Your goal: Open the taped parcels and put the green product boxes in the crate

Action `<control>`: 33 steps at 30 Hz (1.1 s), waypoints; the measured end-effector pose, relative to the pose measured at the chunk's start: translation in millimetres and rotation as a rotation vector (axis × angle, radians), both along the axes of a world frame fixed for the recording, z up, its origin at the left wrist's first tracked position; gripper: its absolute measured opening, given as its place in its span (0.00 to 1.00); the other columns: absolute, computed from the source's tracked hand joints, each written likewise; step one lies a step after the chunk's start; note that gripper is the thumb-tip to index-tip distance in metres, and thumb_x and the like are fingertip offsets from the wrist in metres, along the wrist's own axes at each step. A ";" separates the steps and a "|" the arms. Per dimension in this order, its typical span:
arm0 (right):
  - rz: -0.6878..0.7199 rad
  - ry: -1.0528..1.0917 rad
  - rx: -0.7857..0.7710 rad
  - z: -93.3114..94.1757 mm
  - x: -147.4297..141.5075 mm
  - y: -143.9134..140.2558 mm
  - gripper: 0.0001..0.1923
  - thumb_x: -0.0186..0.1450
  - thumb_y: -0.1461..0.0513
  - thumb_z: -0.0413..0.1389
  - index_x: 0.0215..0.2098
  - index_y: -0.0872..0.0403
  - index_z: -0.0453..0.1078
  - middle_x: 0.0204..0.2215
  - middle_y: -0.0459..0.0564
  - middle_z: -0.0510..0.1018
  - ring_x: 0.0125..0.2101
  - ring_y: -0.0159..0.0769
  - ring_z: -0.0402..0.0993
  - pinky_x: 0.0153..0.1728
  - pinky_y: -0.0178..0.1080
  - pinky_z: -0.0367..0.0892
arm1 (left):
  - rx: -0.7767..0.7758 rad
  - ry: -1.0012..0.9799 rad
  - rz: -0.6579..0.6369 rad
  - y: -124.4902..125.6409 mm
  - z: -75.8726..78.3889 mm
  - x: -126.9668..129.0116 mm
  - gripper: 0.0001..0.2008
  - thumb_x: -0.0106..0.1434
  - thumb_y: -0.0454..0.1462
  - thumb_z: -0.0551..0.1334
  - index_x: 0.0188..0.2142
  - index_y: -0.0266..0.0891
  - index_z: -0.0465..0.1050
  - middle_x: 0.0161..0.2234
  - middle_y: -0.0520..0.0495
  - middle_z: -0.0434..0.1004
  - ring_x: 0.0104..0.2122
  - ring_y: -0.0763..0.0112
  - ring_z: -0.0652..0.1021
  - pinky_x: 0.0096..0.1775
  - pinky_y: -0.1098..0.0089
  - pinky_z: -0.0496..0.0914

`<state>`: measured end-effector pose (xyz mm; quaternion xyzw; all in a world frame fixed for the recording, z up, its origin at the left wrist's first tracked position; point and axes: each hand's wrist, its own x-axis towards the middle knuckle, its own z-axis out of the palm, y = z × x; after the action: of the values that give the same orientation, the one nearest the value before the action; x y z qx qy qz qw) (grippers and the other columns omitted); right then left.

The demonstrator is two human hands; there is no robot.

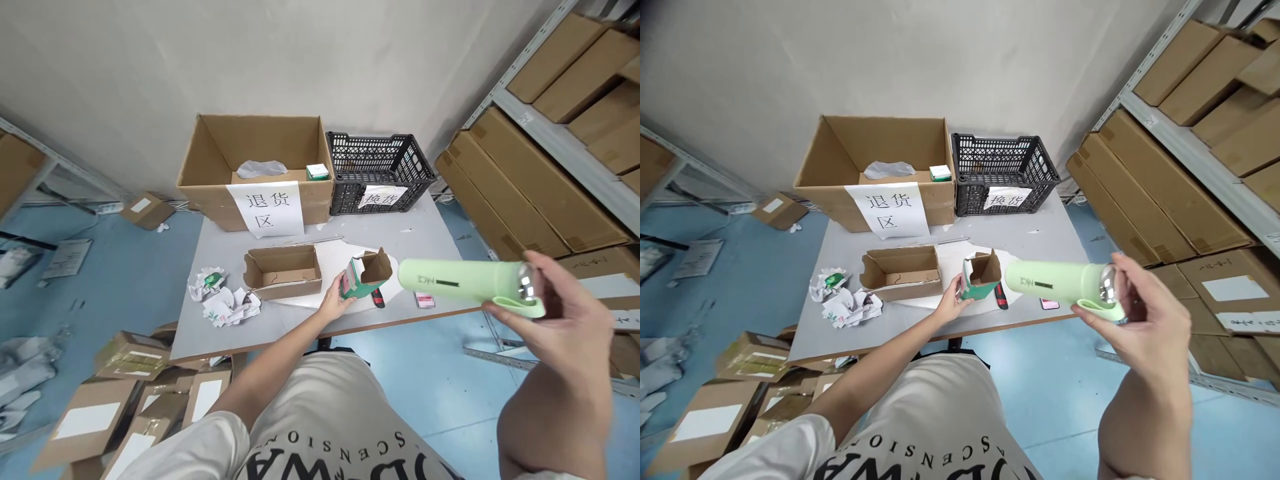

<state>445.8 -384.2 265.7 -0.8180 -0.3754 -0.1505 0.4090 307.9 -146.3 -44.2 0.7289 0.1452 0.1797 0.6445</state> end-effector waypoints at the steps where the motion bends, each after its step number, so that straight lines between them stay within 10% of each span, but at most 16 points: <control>1: -0.015 -0.031 0.047 5.9 -1.9 7.8 0.37 0.47 0.53 0.67 0.55 0.46 0.67 0.31 0.47 0.72 0.32 0.42 0.70 0.31 0.45 0.67 | 0.007 0.004 0.000 -0.5 -0.5 -3.6 0.42 0.54 0.38 0.66 0.64 0.46 0.45 0.60 0.40 0.58 0.59 0.57 0.64 0.55 0.57 0.63; 9: 0.076 0.026 0.089 2.2 -17.2 56.6 0.39 0.45 0.55 0.68 0.55 0.50 0.67 0.29 0.45 0.70 0.30 0.38 0.69 0.30 0.43 0.67 | 0.069 0.037 0.068 3.1 2.0 -22.0 0.43 0.53 0.38 0.67 0.63 0.44 0.46 0.61 0.39 0.57 0.60 0.55 0.62 0.58 0.55 0.59; 33: 0.167 0.068 -0.215 -15.4 -34.2 61.9 0.38 0.53 0.51 0.63 0.59 0.50 0.62 0.33 0.50 0.70 0.29 0.35 0.66 0.27 0.39 0.68 | 0.008 0.059 0.124 7.4 -1.6 -37.1 0.42 0.48 0.34 0.69 0.60 0.47 0.51 0.57 0.41 0.61 0.55 0.58 0.68 0.54 0.56 0.64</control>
<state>411.6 -322.3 250.4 -0.8277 -0.4421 -0.0470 0.3424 270.8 -138.9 -45.9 0.7260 0.2081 0.1982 0.6248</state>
